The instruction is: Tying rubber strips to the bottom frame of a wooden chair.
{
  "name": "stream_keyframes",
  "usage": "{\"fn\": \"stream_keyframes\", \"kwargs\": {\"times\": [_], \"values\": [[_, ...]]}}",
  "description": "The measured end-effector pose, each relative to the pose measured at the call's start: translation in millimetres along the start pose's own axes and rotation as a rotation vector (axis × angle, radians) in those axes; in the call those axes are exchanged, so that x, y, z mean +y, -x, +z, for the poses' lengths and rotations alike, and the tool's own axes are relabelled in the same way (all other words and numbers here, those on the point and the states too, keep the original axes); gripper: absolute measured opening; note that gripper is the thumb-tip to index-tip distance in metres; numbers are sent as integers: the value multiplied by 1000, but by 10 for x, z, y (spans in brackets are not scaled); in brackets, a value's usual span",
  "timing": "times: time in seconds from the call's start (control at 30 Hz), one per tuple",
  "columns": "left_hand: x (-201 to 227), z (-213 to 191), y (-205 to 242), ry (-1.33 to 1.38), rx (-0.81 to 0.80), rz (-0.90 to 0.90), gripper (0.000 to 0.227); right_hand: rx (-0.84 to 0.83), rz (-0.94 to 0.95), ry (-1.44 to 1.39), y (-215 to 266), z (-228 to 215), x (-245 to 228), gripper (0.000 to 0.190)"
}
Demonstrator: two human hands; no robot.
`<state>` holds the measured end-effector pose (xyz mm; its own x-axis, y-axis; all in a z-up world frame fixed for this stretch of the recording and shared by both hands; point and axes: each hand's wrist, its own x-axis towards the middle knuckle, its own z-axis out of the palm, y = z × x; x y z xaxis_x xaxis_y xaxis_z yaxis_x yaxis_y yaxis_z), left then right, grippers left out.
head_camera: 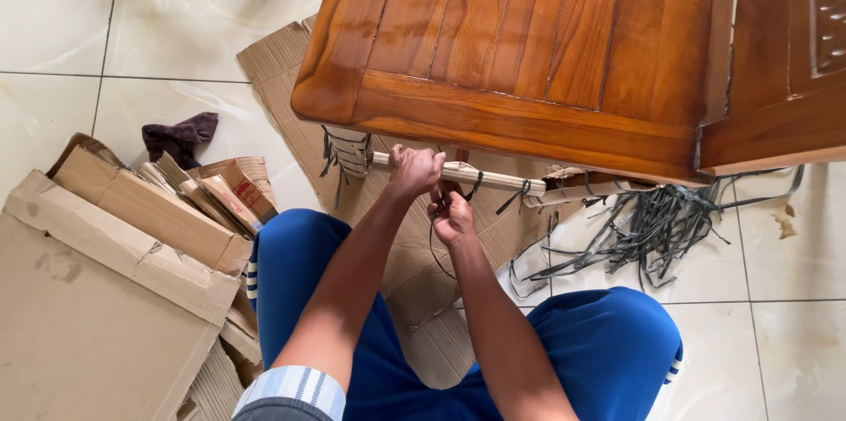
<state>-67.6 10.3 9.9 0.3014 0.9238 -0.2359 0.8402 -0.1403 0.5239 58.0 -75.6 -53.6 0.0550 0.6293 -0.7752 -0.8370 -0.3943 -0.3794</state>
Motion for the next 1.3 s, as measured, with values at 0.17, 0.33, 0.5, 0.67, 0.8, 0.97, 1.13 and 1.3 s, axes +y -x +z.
{"fn": "stream_keyframes", "kwargs": {"times": [0.17,0.33,0.5,0.67,0.8,0.97,1.13,1.3], "values": [[25,77,-140,85,-38,-96,40,1,-2,39,86,112,-54,21],[-38,236,-247,183,63,-133,27,24,-53,88,262,184,-91,22],[-108,267,-260,334,120,-112,24,42,-226,383,729,337,-41,28],[38,-26,-30,382,110,-62,16,105,-482,469,954,282,227,19],[1,-61,33,411,108,-18,12,181,-822,730,1030,313,240,19],[-48,-107,77,418,94,24,10,256,-863,977,1304,744,-156,25],[-95,-160,141,398,74,64,8,213,-849,1109,819,825,-544,24],[-40,-329,237,378,96,153,7,159,-585,1538,-263,515,-748,22]]}}
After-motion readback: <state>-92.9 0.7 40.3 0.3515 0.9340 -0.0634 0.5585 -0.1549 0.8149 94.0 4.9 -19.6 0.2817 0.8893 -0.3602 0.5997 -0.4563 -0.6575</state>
